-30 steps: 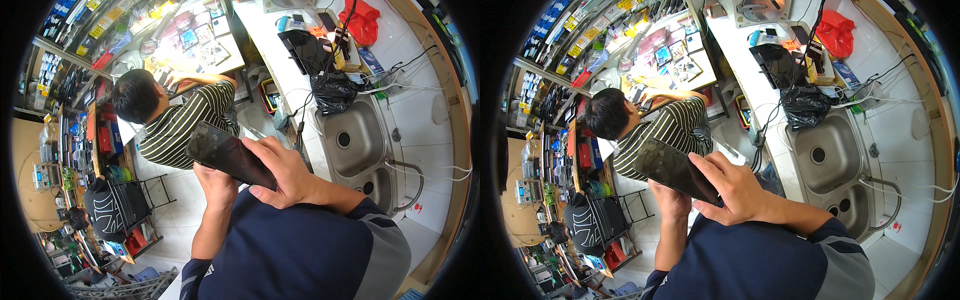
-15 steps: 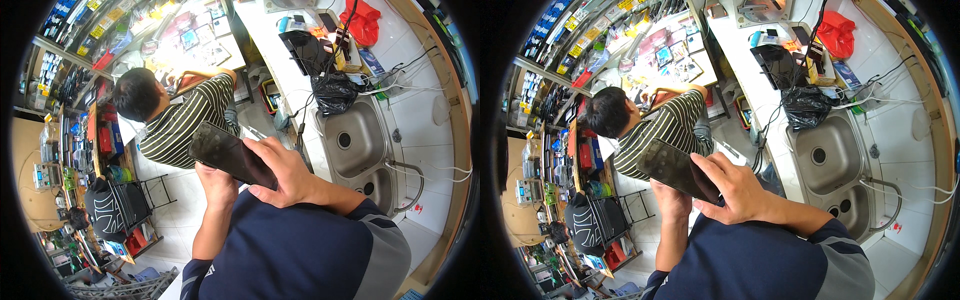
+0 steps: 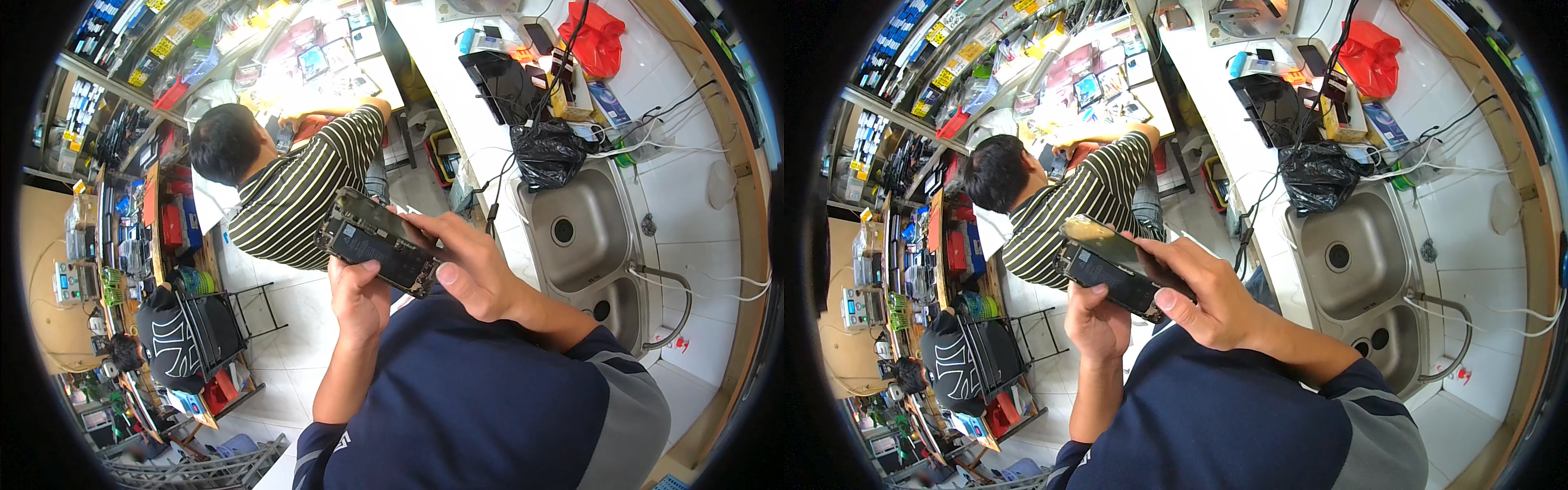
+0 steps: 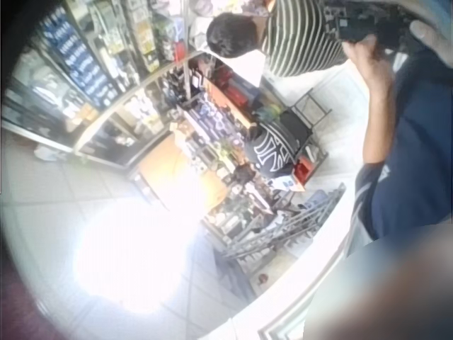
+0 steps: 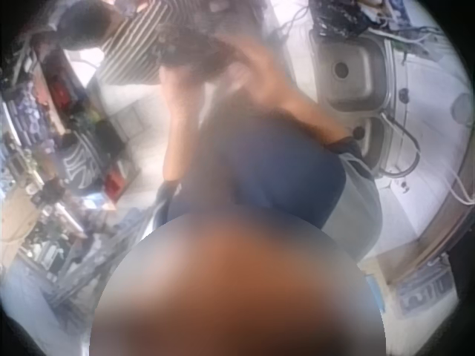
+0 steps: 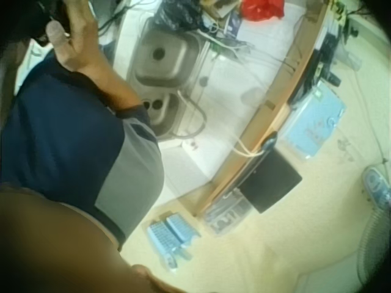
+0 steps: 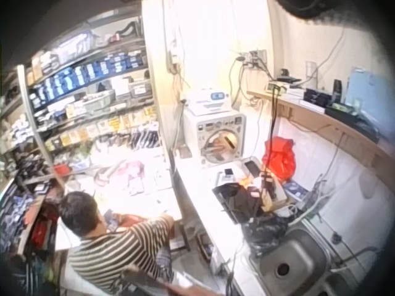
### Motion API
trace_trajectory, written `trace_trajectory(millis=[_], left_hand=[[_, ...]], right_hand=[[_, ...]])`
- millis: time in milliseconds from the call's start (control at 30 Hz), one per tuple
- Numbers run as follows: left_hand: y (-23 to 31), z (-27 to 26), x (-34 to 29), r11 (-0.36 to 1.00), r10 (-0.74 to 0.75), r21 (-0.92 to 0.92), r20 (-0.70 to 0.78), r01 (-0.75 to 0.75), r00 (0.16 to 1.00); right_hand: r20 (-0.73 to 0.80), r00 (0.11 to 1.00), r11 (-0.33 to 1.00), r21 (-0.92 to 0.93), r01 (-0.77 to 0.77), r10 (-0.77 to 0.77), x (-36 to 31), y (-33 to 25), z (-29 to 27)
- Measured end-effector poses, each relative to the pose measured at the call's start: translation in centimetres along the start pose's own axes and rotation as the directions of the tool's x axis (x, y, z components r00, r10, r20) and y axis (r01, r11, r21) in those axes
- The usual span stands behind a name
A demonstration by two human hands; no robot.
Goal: The person disassembles a smartphone, removes the back cover and battery, and cleans the internal components with a small brush. The person then reassembles the phone by placing the battery and back cover back into position.
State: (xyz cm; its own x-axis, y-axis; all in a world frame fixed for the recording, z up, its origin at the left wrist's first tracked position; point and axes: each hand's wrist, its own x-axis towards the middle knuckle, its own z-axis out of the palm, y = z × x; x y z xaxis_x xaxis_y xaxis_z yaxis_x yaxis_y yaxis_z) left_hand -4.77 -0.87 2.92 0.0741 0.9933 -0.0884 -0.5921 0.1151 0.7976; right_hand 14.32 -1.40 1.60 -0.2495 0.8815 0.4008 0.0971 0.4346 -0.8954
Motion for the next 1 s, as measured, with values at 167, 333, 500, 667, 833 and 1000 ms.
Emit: trace_trajectory(millis=[167,333,500,667,833,1000], left_hand=[[-0.7,1.1,0.6,0.970,0.006,-0.241,0.151,0.031,0.989],[-1.8,1.0,1.9,0.963,0.029,-0.269,0.149,0.013,0.988],[-2.1,0.3,2.3,0.909,0.000,-0.417,0.079,0.033,0.997],[-1.5,-0.3,2.6,0.886,0.060,-0.449,-0.143,-0.118,0.988],[-1.2,0.1,3.1,0.836,0.095,-0.538,-0.052,-0.108,0.994],[-1.2,0.0,3.2,0.855,0.104,-0.512,0.006,-0.086,0.995]], right_hand=[[-0.008,1.000,0.999,0.052,0.000,0.000,0.3,0.4,0.2],[0.083,0.995,0.999,-0.026,-0.047,0.049,0.9,0.0,0.3],[0.053,0.995,0.974,-0.215,-0.071,0.084,0.1,-0.3,1.0],[0.101,0.995,0.952,-0.303,0.038,-0.008,-0.7,1.0,0.9],[0.000,0.985,0.942,-0.295,0.163,-0.171,-0.7,2.6,2.1],[-0.039,0.999,0.988,-0.153,0.016,-0.023,-1.6,2.2,3.3]])
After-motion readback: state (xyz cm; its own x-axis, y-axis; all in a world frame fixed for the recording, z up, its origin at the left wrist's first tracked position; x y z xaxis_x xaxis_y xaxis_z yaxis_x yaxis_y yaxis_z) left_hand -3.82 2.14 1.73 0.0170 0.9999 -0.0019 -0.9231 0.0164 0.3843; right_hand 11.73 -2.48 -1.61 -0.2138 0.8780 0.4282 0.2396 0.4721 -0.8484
